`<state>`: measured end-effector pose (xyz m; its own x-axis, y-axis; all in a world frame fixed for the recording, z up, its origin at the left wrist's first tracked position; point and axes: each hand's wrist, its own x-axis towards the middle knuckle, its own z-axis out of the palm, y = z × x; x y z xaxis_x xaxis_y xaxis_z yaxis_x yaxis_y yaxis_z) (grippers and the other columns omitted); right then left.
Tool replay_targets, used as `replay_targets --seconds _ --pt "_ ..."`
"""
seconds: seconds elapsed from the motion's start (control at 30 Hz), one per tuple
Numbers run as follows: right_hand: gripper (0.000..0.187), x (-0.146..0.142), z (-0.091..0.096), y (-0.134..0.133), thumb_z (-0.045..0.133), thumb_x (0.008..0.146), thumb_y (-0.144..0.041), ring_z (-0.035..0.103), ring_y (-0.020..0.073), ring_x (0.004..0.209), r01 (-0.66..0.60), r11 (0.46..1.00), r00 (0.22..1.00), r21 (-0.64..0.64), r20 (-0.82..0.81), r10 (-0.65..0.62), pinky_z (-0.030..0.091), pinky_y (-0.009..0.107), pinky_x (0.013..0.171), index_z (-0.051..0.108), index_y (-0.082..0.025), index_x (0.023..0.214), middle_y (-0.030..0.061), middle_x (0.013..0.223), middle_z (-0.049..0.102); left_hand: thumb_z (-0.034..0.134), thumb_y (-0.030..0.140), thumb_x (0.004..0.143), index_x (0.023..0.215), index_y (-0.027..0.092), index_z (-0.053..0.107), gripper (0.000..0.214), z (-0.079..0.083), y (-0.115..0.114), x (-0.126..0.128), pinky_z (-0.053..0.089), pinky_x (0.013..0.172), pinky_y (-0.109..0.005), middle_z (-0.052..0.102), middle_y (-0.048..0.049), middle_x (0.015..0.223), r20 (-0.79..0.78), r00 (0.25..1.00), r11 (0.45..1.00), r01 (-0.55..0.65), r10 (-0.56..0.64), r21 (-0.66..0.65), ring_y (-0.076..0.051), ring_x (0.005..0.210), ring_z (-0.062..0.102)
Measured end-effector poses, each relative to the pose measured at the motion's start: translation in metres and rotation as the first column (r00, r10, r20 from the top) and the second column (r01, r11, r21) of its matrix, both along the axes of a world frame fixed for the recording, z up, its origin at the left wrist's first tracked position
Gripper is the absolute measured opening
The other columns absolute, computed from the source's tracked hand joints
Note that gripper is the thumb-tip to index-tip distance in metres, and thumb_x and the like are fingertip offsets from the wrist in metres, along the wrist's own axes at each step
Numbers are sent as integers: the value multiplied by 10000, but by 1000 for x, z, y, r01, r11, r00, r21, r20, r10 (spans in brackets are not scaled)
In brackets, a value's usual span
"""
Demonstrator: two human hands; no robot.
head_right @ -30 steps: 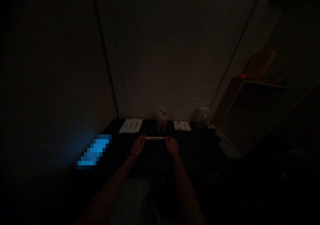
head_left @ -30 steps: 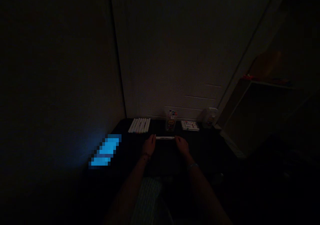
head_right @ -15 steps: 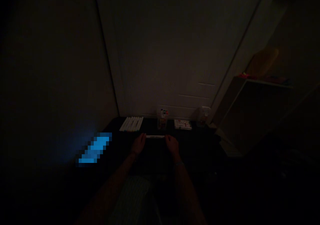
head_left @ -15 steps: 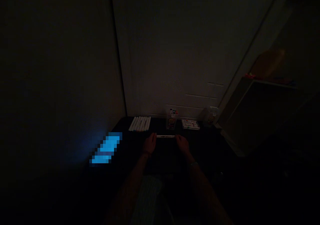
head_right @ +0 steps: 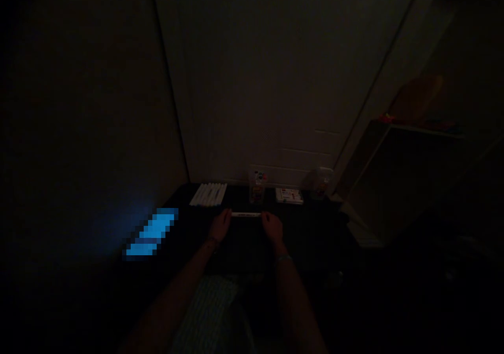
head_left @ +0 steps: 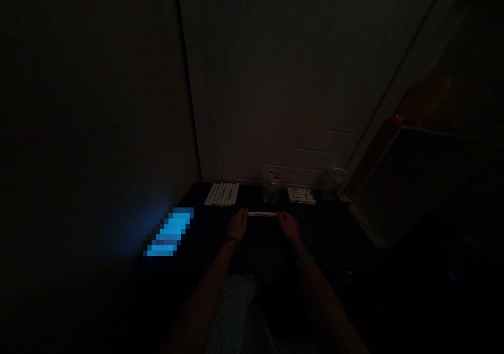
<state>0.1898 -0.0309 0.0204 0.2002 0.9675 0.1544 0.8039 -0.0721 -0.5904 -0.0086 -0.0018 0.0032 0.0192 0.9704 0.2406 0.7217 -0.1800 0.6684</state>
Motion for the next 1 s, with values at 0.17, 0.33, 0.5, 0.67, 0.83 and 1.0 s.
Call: replay_targets --seconds 0.17,0.33,0.5,0.67,0.83,1.0 --pt "508 1 -1 0 171 844 -474 547 144 850 3 1000 1000 -12 23 -3 363 213 713 592 -217 967 40 928 610 191 461 833 921 216 514 416 0 0 -1 310 593 -203 609 -57 821 16 1000 999 26 -26 21 -124 711 552" --pt "518 1 -1 1 156 841 -486 548 138 843 -9 1000 1000 -20 28 10 365 206 693 591 -230 961 31 920 613 200 464 831 917 219 519 412 3 -2 1 312 596 -204 614 -56 807 5 1000 999 -13 13 -31 -129 722 556" --pt "485 2 -2 1 182 842 -475 546 137 850 -3 1000 1000 -25 16 3 365 206 698 586 -241 974 22 930 613 197 470 828 911 219 519 417 3 -2 1 304 579 -205 609 -51 782 -10 1000 998 -26 25 -50 -129 705 550" --pt "486 1 0 0 183 841 -476 545 157 867 3 1000 1000 -26 21 -3 368 229 711 582 -240 988 31 949 606 176 472 829 904 219 517 431 2 -1 0 298 558 -208 603 -44 757 -6 1000 1000 5 -5 -16 -127 661 543" --pt "487 0 5 -3 188 844 -468 544 147 869 -18 999 1000 -37 -5 18 365 216 723 589 -226 978 33 932 610 229 445 830 944 217 514 382 5 -3 1 319 606 -211 607 -56 837 29 1000 1000 5 -5 -7 -135 726 548" --pt "490 -1 5 -3 189 843 -473 545 145 863 -11 999 1000 -41 -26 10 364 214 724 589 -226 982 32 944 609 247 437 826 919 209 523 369 7 -3 0 335 626 -207 606 -43 817 98 995 1000 -9 9 5 -125 722 540"
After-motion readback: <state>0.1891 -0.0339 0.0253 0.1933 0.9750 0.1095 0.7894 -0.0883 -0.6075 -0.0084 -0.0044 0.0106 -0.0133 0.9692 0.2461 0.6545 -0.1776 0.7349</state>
